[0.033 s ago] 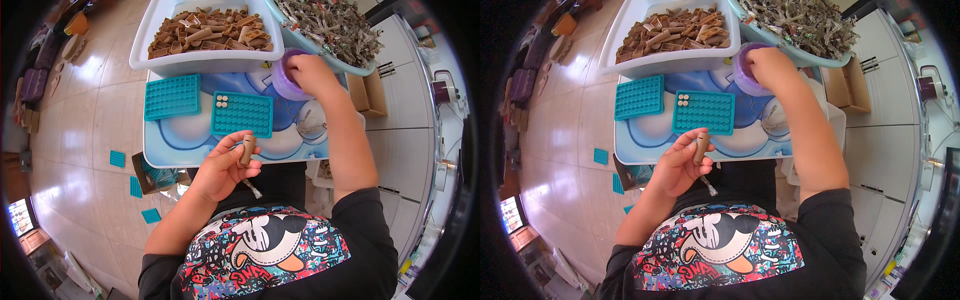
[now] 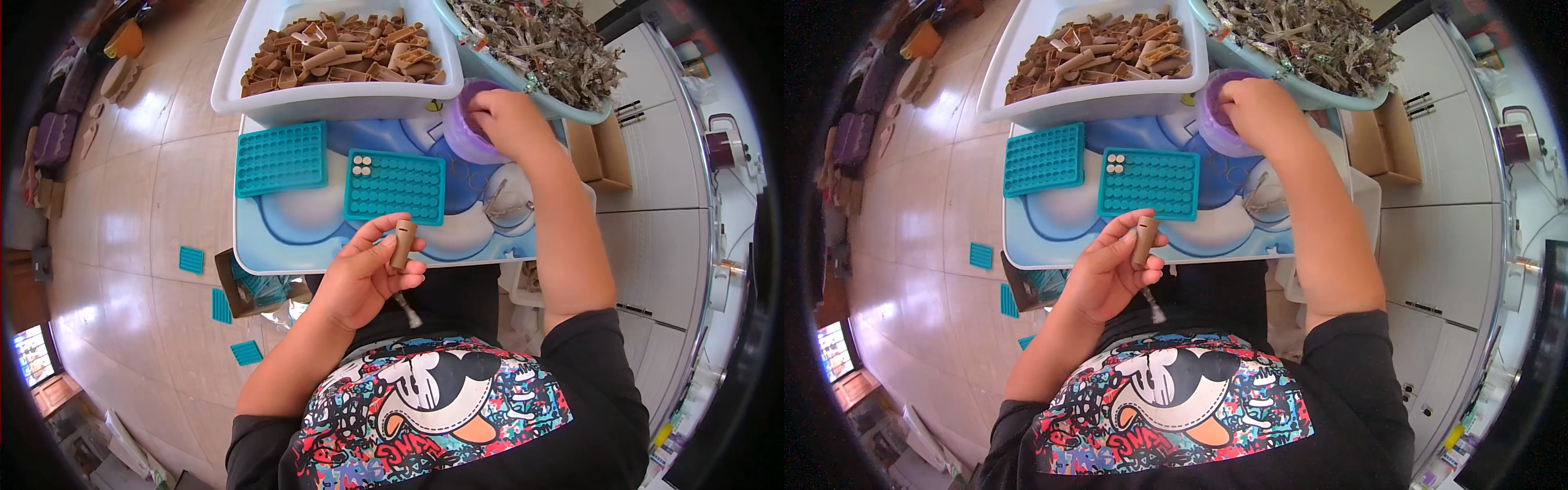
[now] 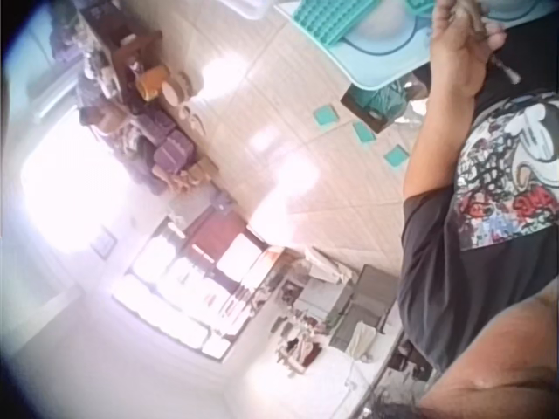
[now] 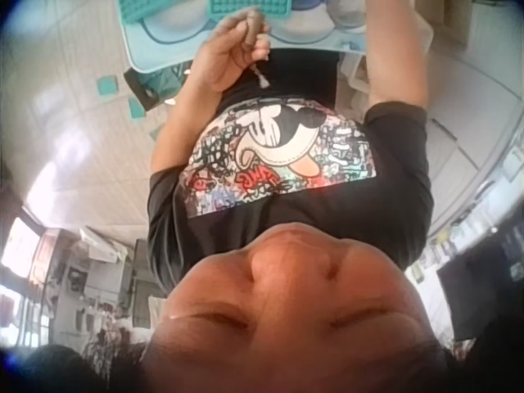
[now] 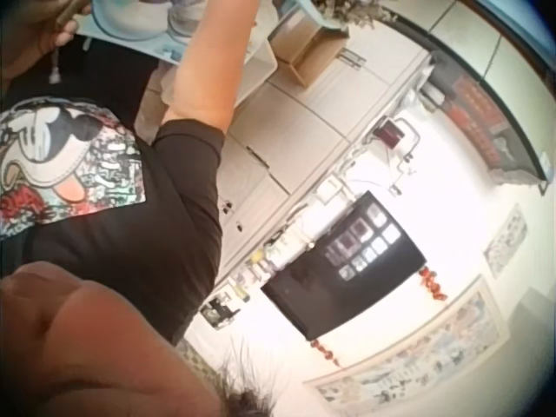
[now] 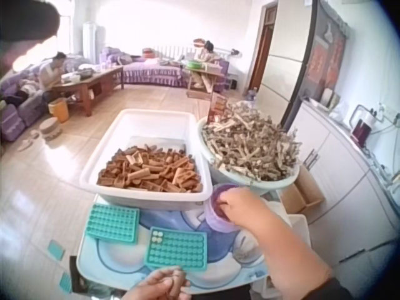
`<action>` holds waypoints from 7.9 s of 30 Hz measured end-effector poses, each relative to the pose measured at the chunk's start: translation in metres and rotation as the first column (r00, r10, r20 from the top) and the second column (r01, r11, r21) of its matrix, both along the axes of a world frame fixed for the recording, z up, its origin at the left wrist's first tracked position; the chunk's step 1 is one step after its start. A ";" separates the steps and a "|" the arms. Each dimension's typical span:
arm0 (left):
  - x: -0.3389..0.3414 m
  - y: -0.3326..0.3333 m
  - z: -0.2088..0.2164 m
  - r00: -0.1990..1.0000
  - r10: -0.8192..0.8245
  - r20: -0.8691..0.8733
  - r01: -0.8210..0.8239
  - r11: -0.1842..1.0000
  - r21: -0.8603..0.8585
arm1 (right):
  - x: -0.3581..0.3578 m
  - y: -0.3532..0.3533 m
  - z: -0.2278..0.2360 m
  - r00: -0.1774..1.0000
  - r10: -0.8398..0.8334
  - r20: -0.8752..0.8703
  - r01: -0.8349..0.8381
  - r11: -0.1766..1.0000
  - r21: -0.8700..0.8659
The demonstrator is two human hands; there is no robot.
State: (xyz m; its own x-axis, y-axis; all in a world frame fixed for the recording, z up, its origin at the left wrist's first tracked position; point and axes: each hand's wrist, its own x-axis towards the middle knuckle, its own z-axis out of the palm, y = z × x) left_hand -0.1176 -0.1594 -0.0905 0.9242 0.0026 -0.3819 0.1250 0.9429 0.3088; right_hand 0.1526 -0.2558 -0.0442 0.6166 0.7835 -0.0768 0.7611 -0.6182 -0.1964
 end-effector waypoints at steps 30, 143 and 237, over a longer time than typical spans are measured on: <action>0.002 -0.007 -0.007 0.996 0.056 -0.075 -0.055 0.998 0.019 | -0.155 -0.044 -0.025 0.957 0.269 -0.107 -0.081 0.605 0.792; 0.000 -0.026 0.000 0.965 0.059 0.257 -0.261 0.347 0.901 | -0.165 -0.059 -0.033 0.964 0.230 -0.135 -0.028 0.590 0.807; -0.008 -0.028 0.012 0.987 -0.142 -0.082 0.139 0.468 0.873 | -0.156 -0.070 -0.023 0.949 0.315 0.021 -0.239 0.673 0.700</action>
